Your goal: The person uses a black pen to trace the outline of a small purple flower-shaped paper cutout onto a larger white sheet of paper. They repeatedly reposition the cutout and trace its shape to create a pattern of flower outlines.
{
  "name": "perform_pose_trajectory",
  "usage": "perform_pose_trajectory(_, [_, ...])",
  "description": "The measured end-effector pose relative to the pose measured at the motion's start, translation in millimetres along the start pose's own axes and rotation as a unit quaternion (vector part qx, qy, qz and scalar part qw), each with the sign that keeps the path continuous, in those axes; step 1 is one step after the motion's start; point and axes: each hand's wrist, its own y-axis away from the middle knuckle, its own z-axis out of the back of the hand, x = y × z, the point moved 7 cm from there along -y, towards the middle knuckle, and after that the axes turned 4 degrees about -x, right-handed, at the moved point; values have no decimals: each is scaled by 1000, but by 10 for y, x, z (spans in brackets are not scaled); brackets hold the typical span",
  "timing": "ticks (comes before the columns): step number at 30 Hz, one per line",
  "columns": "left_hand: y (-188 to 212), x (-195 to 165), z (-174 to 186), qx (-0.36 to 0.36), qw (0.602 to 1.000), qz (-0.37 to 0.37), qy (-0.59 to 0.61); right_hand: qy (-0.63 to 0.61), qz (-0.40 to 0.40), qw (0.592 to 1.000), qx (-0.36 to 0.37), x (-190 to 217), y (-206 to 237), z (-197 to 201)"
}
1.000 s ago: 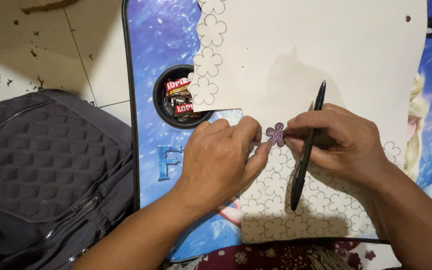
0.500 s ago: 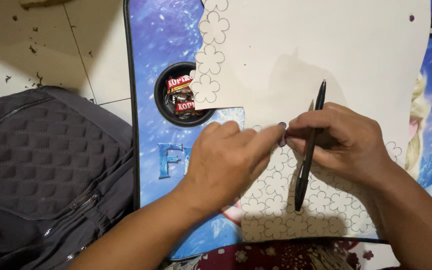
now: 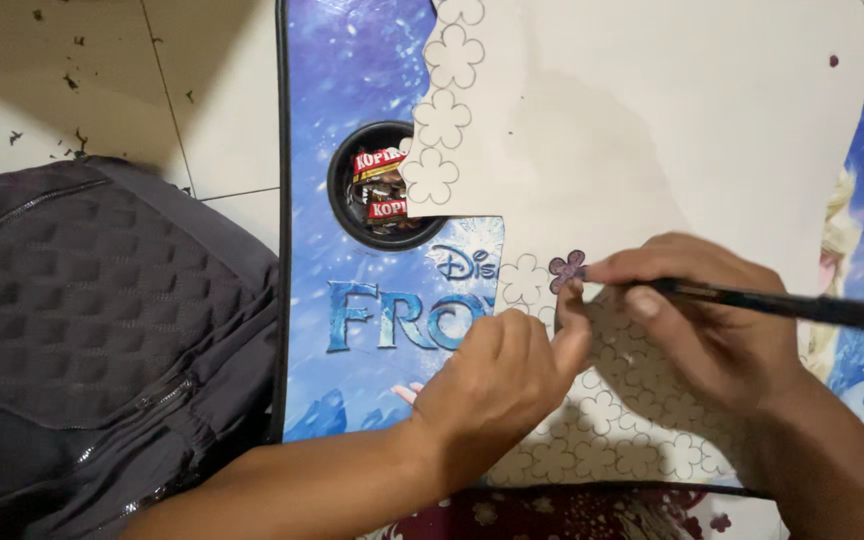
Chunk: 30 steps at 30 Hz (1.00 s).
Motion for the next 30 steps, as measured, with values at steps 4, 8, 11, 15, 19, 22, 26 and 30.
perform_pose_trajectory(4, [22,22,41,-14,1000,15,16,-15,13,999,43,202,-56,-148])
perform_pose_trajectory(8, [49,-9,8,5,1000,-1,14,-22,-57,996,63,219,-126,-239])
perform_pose_trajectory(11, [64,-26,-7,10,1000,-13,-1,25,-53,994,89,226,-179,-286])
perform_pose_trajectory(15, [72,-21,-3,5,1000,-14,-6,40,-72,992,94,200,-182,-301])
perform_pose_trajectory(19, [62,-4,14,-7,1000,-6,-11,18,-68,995,68,200,-185,-292])
perform_pose_trajectory(22, [66,7,30,-10,1000,-8,-21,25,-30,997,65,227,-227,-284])
perform_pose_trajectory(26, [65,44,45,-18,1000,2,7,82,21,995,56,283,-266,-272])
perform_pose_trajectory(30, [62,45,35,-9,1000,-1,27,86,44,994,49,339,-263,-308])
